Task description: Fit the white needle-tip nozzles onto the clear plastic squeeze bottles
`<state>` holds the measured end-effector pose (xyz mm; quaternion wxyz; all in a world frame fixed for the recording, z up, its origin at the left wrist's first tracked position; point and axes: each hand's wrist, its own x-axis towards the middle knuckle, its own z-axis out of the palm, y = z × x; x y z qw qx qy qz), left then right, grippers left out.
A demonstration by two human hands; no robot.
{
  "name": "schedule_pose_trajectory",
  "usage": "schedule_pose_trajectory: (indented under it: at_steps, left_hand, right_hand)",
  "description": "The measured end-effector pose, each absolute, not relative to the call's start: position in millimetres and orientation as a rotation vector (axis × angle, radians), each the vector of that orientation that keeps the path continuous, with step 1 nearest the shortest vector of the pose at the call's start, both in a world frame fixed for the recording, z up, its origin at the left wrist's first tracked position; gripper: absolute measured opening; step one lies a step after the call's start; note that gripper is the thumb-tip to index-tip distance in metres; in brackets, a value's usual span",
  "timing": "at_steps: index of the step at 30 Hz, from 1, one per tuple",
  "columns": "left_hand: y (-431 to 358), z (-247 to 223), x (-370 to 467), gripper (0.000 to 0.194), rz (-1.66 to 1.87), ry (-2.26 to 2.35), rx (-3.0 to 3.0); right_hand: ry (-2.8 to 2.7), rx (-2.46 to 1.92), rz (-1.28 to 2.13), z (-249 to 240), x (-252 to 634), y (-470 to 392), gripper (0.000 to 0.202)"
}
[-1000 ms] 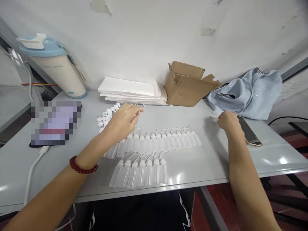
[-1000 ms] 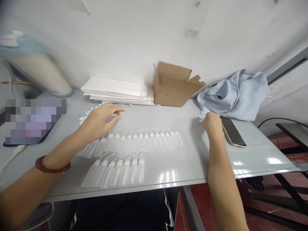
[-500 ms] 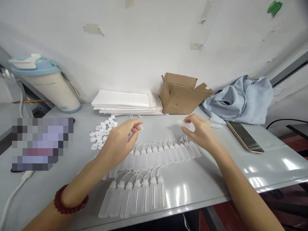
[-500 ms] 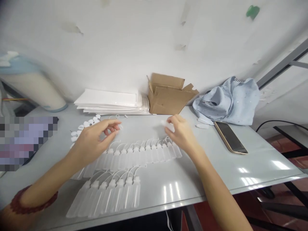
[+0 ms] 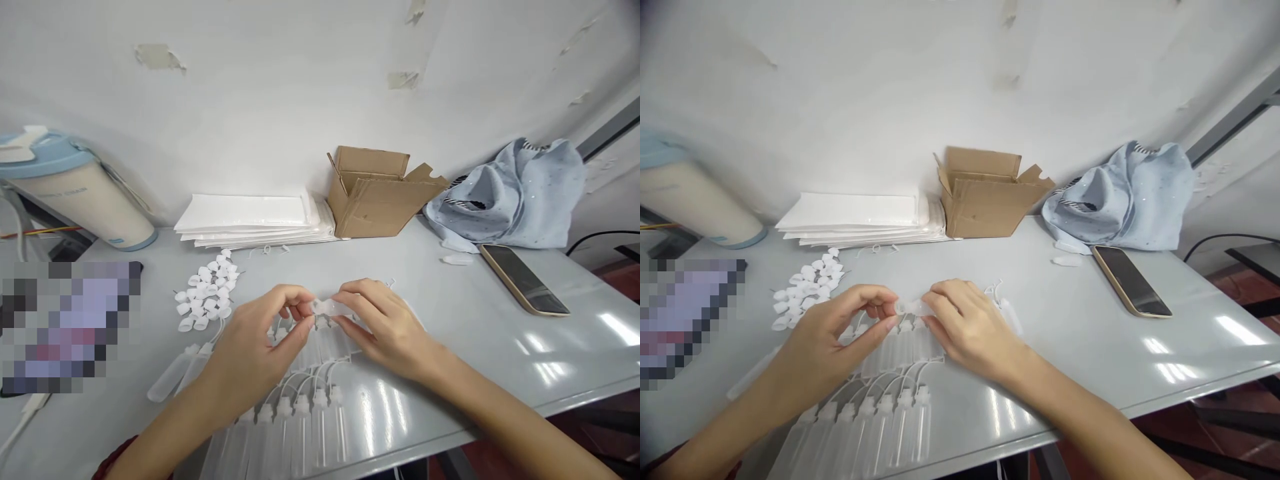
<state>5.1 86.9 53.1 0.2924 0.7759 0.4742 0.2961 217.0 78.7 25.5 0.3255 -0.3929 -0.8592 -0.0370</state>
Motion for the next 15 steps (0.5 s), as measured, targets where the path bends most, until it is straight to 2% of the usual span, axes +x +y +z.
schedule_pose_trajectory:
  at_steps: [7, 15]
  left_hand:
    - [86.6, 49.2, 5.0, 0.004, 0.818, 1.24, 2.125]
    - [89.4, 46.9, 8.7, 0.008, 0.879, 1.179, 2.16]
  right_hand:
    - [-2.207, -1.002, -0.171, 22.9, 213.4, 79.4, 0.015]
    - [-2.163, -0.936, -0.139, 21.5, 209.8, 76.8, 0.016]
